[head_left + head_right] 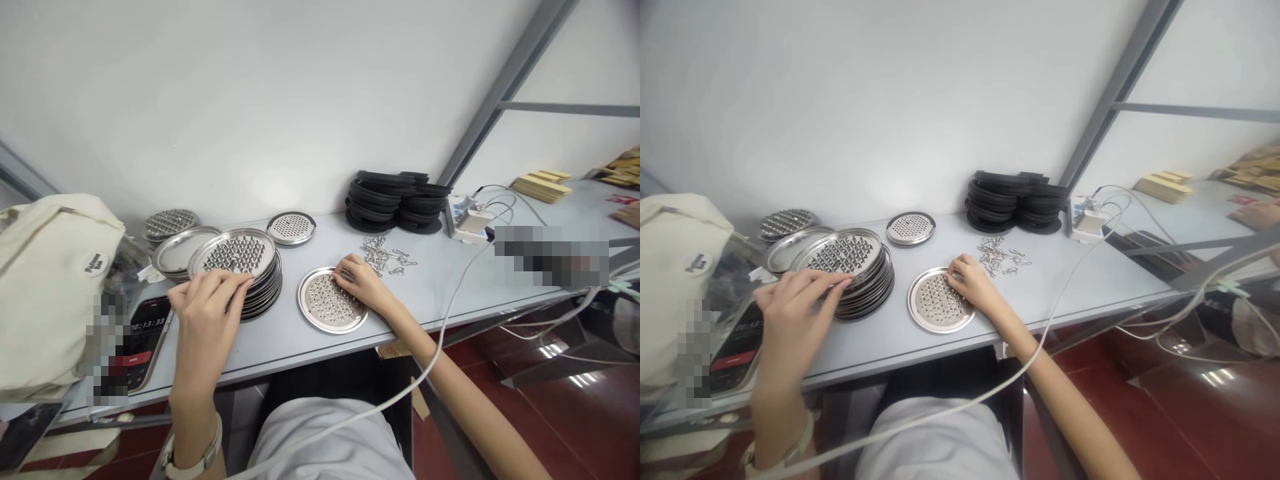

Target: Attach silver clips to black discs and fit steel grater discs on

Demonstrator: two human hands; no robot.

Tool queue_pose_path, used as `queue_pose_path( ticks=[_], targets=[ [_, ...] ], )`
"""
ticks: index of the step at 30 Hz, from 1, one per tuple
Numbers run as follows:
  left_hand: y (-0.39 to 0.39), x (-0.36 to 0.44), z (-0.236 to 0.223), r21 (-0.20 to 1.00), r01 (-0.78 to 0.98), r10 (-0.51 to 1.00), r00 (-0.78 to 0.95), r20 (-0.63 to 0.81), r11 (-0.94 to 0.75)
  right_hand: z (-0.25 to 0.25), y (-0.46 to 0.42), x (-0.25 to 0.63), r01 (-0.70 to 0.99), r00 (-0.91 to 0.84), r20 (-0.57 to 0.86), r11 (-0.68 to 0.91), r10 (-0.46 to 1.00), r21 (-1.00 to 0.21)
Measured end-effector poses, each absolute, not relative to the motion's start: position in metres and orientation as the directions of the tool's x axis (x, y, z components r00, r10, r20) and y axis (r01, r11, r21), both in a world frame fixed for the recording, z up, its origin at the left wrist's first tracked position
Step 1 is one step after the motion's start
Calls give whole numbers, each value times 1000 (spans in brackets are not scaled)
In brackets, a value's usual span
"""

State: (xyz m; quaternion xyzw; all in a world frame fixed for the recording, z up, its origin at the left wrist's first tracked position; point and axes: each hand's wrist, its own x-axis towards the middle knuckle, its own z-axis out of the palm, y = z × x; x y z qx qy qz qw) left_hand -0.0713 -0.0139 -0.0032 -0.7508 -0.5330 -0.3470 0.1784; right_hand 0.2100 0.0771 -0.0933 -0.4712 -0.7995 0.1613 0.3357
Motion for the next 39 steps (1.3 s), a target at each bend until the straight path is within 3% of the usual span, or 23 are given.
queue_pose_path(
  ticks=[10,20,23,26,29,31,33,36,39],
  targets=[
    [-8,-71,0,31,956,587,153,795,-292,-93,77,210,636,-340,396,519,853,-571],
    [4,-69,16,151,949,382,-34,923,-278,-87,74,208,653,-310,407,504,859,-565],
    [-3,-49,28,289,885,355,-154,922,-365,-80,68,205,617,-238,499,526,834,-586],
    [-9,-17,34,463,686,360,-302,883,-561,-75,63,204,453,-157,520,529,840,-717],
    [-14,17,23,653,445,545,-360,757,-613,-74,60,205,239,-79,466,470,882,-850],
    [-17,34,6,811,245,719,-376,584,-531,-74,59,208,167,28,451,441,892,-882],
    [-19,45,-16,912,55,831,-391,395,-408,-74,58,212,189,134,445,418,886,-889],
    [-23,51,-50,955,-162,920,-348,181,-250,-75,55,219,295,165,434,376,886,-879],
    [-27,45,-73,976,-172,952,-297,74,-130,-79,52,224,371,98,409,348,907,-861]
  ],
)
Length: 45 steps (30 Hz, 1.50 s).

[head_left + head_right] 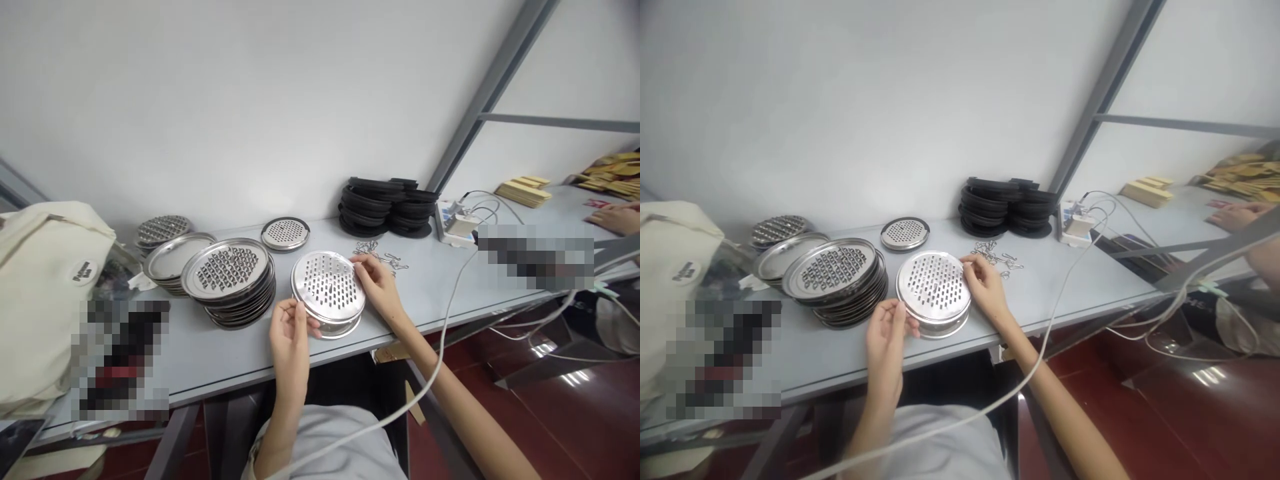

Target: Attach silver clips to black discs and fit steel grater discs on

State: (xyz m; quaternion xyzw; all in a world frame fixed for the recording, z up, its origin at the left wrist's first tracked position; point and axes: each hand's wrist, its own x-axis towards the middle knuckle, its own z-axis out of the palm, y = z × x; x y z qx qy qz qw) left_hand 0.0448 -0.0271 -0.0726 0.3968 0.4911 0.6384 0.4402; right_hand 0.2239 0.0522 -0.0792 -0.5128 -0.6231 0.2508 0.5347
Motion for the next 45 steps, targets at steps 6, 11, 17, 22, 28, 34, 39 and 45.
queue_pose_path(
  ticks=[6,11,17,22,28,34,39,45],
  targets=[
    [-33,24,-88,982,187,970,-236,57,-12,-85,54,228,465,-33,344,319,938,-826],
    [-32,20,-92,930,364,978,-173,114,-44,-88,52,231,487,-46,330,310,943,-816],
    [-31,23,-90,893,440,961,-195,195,-92,-87,49,231,544,-72,334,318,940,-776],
    [-32,22,-87,859,503,962,-176,210,-95,-83,47,228,616,-85,320,302,944,-728],
    [-31,24,-87,842,531,956,-189,224,-92,-84,46,228,654,-83,327,299,941,-695],
    [-30,25,-92,835,543,953,-198,227,-86,-85,45,228,665,-105,334,316,937,-677],
    [-30,24,-90,843,533,960,-194,200,-68,-83,43,228,682,-108,317,302,942,-666],
    [-30,23,-90,848,528,967,-190,171,-46,-84,41,231,689,-128,291,297,948,-662]
  ],
)
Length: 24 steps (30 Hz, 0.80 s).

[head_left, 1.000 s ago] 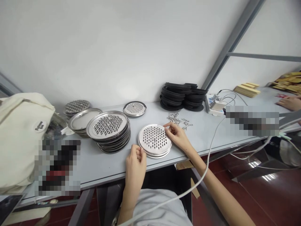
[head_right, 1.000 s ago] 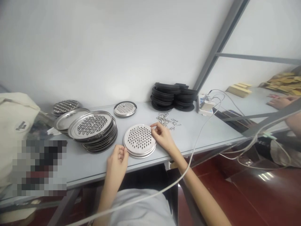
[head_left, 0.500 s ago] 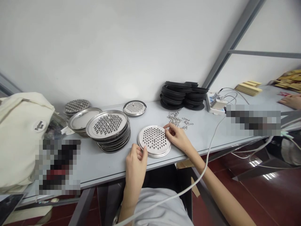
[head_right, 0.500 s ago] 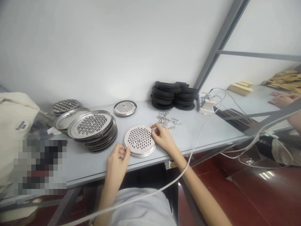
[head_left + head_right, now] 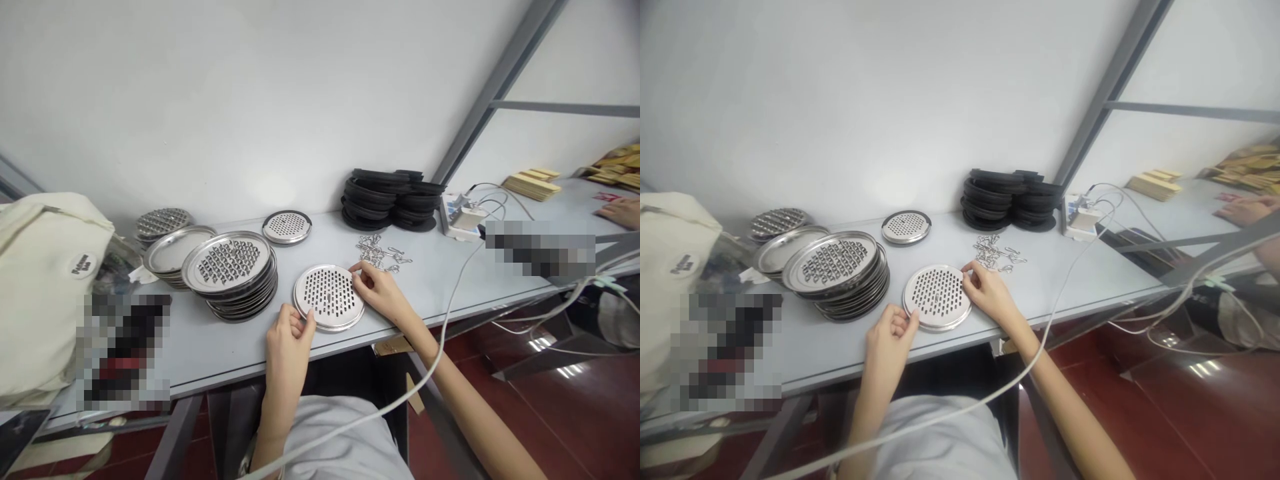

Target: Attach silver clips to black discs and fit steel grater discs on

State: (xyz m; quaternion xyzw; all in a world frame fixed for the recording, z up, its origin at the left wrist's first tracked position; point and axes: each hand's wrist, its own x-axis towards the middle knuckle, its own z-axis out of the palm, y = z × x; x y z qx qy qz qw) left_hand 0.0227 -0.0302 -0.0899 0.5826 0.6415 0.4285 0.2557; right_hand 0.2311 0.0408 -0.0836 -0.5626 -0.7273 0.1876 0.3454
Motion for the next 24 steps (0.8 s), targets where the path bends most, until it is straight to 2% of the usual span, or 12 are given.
queue_pose_path(
  ticks=[12,18,24],
  targets=[
    [-28,21,-91,849,528,974,-184,131,-14,-82,38,234,772,-174,244,286,954,-568],
    [-26,19,-90,840,539,984,-171,41,59,-79,38,233,840,-175,248,276,953,-468],
    [-26,18,-90,837,543,986,-165,22,72,-78,40,233,811,-129,173,205,976,-549]
  ],
)
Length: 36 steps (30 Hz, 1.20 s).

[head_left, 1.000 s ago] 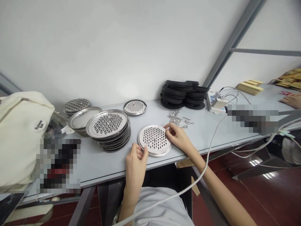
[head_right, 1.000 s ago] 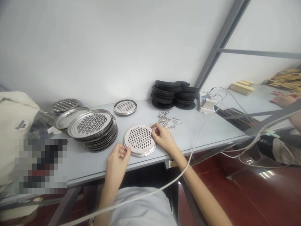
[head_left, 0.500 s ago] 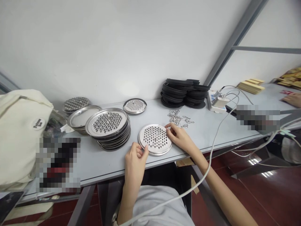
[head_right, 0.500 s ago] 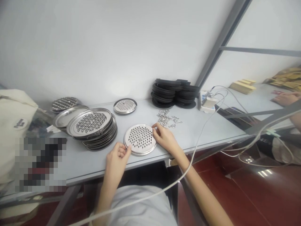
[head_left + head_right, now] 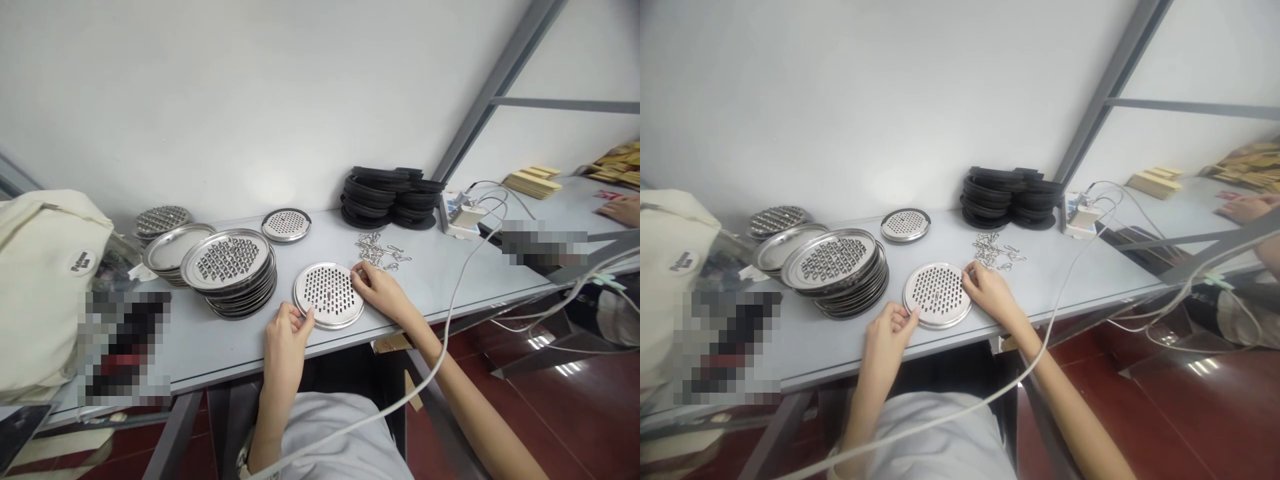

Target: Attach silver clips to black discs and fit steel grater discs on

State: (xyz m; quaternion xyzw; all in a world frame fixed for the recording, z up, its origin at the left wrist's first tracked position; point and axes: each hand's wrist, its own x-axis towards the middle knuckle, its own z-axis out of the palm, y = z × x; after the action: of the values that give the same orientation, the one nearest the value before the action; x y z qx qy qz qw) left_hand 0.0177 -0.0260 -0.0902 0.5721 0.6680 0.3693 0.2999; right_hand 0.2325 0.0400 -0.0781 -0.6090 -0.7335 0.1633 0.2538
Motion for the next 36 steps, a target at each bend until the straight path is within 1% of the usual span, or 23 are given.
queue_pose_path(
  ticks=[4,7,11,13,14,16,19,22,24,25,27,29,32,33,34,36],
  targets=[
    [-26,17,-91,852,516,985,-172,9,82,-72,46,230,795,-84,93,123,992,-594],
    [-26,16,-90,872,479,986,-167,-17,96,-69,51,229,769,-83,38,89,996,-633],
    [-28,15,-87,908,402,982,-180,-49,119,-64,49,230,682,-97,26,85,995,-727],
    [-28,14,-86,923,369,985,-162,-54,112,-60,44,230,590,-184,-3,108,983,-800],
    [-29,13,-85,928,358,988,-146,-52,102,-58,41,230,514,-247,-21,112,969,-850],
    [-29,12,-83,945,318,992,-119,-40,76,-53,36,230,354,-296,-13,97,955,-930],
    [-29,13,-79,985,160,993,-105,-52,69,-50,34,228,161,-287,26,75,958,-984],
    [-30,16,-75,991,-16,992,4,-130,130,-50,34,227,72,-253,28,48,967,-996],
    [-30,19,-71,982,-99,986,71,-154,160,-51,33,228,91,-242,4,27,970,-995],
    [-30,20,-70,978,-135,986,73,-148,157,-52,32,229,122,-258,-14,19,966,-992],
    [-31,23,-68,972,-199,993,31,-118,122,-51,30,233,202,-309,-36,29,950,-979],
    [-31,23,-68,961,-256,994,-5,-110,105,-49,31,240,288,-330,-5,96,944,-953],
    [-30,21,-74,923,-355,989,19,-149,146,-41,49,256,449,-249,142,244,958,-859],
    [-30,19,-77,908,-385,986,39,-160,163,-38,60,263,498,-187,207,274,960,-823],
    [-29,18,-80,896,-408,984,57,-166,175,-33,74,271,552,-105,284,293,953,-780],
    [-28,16,-85,882,-437,984,67,-165,177,-24,107,287,675,59,501,335,863,-657]
  ],
)
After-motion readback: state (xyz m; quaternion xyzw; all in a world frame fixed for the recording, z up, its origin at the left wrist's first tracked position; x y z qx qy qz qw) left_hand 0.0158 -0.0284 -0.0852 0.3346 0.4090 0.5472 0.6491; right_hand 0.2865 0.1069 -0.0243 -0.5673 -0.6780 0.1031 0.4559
